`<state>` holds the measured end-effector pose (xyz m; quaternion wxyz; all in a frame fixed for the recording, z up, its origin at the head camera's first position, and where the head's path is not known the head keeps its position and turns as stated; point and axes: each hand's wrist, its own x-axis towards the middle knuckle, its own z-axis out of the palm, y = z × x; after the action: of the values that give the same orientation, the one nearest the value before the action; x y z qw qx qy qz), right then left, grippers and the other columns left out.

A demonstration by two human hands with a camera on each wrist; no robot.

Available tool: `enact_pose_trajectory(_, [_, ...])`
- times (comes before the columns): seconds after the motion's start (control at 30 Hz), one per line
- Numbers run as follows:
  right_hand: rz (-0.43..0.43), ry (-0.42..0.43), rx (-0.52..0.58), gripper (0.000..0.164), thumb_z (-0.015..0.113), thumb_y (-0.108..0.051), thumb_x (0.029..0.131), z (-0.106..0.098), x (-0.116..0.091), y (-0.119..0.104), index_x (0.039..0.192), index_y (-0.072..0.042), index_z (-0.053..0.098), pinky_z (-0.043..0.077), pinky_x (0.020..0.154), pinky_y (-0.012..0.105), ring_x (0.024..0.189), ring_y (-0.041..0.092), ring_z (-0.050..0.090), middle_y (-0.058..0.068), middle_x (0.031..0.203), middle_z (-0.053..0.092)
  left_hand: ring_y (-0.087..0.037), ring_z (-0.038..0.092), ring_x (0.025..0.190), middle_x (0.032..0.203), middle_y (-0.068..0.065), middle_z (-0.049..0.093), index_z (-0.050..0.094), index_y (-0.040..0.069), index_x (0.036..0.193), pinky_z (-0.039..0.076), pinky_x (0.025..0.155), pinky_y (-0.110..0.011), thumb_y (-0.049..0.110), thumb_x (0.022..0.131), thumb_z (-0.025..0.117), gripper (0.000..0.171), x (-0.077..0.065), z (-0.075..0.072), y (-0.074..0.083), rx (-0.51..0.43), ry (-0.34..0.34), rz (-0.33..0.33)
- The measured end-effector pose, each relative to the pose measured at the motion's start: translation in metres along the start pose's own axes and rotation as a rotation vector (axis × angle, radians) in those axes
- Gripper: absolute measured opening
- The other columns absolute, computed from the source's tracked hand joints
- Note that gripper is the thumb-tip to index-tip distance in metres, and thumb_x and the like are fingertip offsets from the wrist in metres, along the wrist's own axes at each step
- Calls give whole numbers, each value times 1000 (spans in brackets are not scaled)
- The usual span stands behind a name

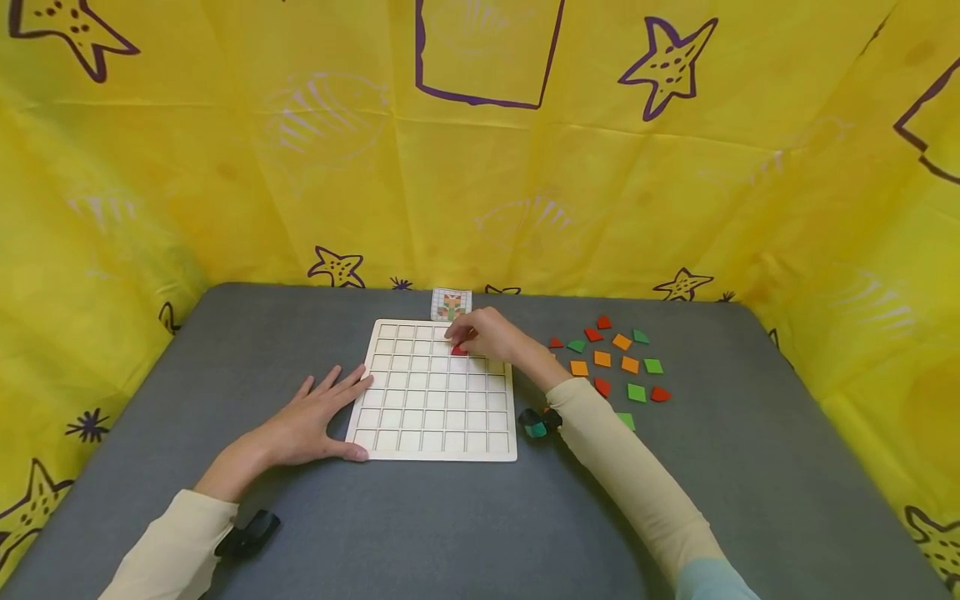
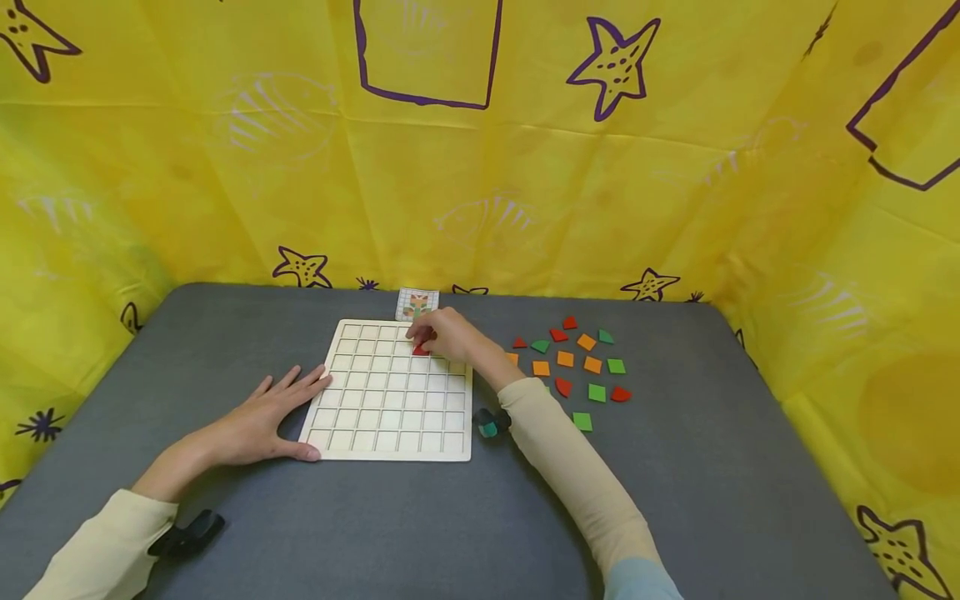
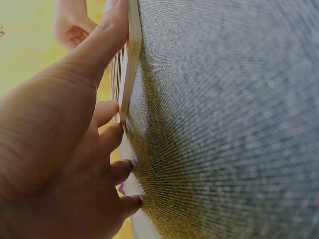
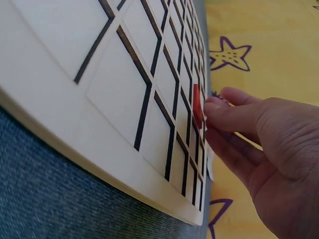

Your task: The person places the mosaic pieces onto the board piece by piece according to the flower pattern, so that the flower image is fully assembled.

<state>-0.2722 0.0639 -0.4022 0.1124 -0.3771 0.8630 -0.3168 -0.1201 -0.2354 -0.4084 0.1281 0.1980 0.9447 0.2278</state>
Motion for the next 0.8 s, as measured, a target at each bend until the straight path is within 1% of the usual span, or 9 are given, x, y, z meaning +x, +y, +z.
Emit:
enact_pose_trajectory(0.27, [-3,65,-37,20,68,-1,90,-13,-13,0,110,-1,71,54,84,27,90,18,65,6,95,71,-49,7,145,162,-14,18,29,11,155,1,111,-69,64,68,78,113,-1,0,0,-7,-12,-15])
enact_pose_trajectory(0.4, [3,81,-45,21,69,0,89,-23,-25,4,110,1,71,54,86,33,93,21,65,9,98,71,-49,7,145,162,-14,18,29,11,155,1,111,-69,64,68,78,113,-1,0,-1,-14,-14,-16])
enact_pose_trajectory(0.5, [26,99,-55,22,70,-1,89,-30,-34,11,111,0,71,54,87,35,94,22,66,10,100,72,-49,7,145,162,-14,18,29,11,155,1,111,-69,64,68,78,113,-1,0,-1,-16,-13,-18])
enact_pose_trajectory(0.63, [72,123,-72,23,69,0,89,-41,-48,24,112,-1,71,54,88,35,94,22,66,11,102,72,-49,7,145,162,-14,18,29,12,155,1,111,-69,65,68,77,113,-1,-1,-1,-14,-11,-16])
enact_pose_trajectory(0.8, [107,140,-56,26,68,4,89,-53,-66,42,114,0,70,54,89,39,98,24,65,12,105,71,-50,7,145,162,-14,18,29,11,155,1,110,-70,65,68,77,113,0,-1,0,-12,-12,-9])
